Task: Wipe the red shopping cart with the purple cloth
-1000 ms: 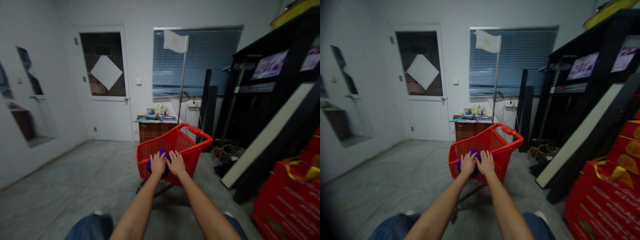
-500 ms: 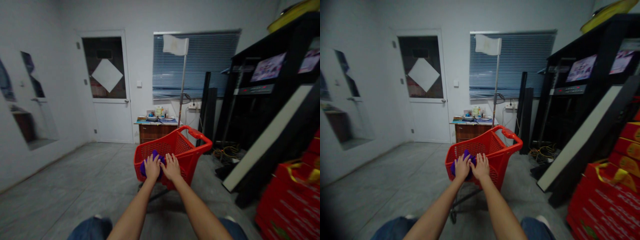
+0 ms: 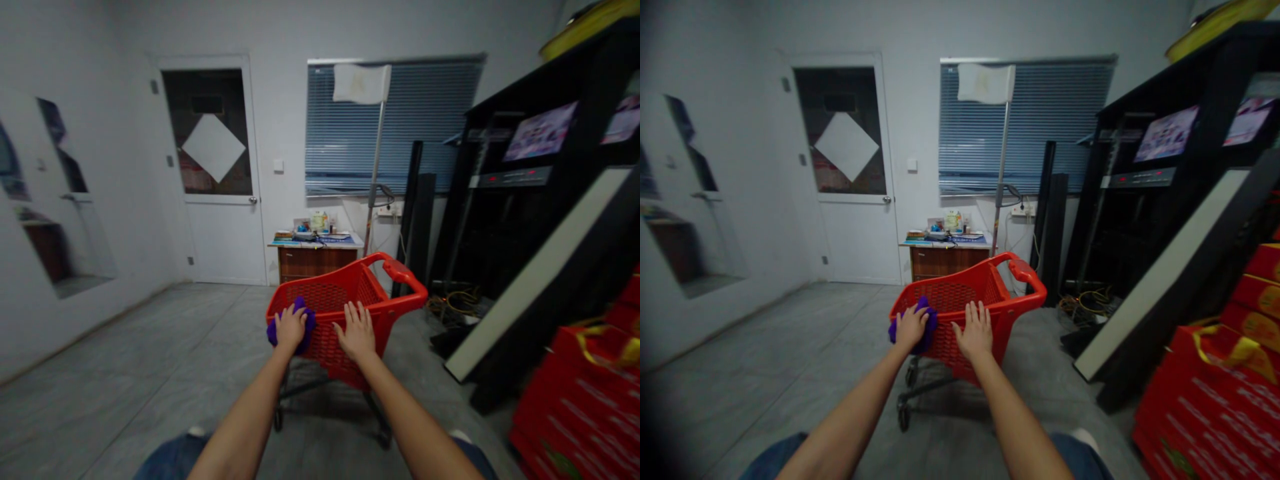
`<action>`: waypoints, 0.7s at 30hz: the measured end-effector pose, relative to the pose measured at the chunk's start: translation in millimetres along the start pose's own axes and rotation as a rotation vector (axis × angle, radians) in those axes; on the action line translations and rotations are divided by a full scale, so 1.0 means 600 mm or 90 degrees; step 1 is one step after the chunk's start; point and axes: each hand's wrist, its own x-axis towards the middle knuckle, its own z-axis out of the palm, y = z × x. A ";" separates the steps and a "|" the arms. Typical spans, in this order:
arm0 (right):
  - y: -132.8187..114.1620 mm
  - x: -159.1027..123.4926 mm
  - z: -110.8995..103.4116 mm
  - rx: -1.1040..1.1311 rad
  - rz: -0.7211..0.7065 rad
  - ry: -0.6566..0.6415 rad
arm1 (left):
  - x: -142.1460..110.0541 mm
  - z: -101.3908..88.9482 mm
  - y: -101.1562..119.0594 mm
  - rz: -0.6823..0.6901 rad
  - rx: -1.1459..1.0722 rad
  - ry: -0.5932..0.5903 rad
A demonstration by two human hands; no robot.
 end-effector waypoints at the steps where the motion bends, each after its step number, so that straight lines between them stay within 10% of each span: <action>1: -0.006 -0.002 0.001 0.002 0.002 0.003 | -0.003 0.001 0.022 0.022 -0.009 -0.002; 7: -0.020 -0.011 -0.008 0.020 -0.010 -0.012 | -0.024 0.014 0.119 0.130 -0.050 -0.002; 16: -0.030 -0.018 -0.007 0.045 -0.008 0.002 | 0.006 0.005 -0.015 0.086 0.042 0.017; 21: -0.035 -0.018 -0.006 0.041 0.001 -0.002 | 0.006 0.003 0.042 0.102 0.018 -0.020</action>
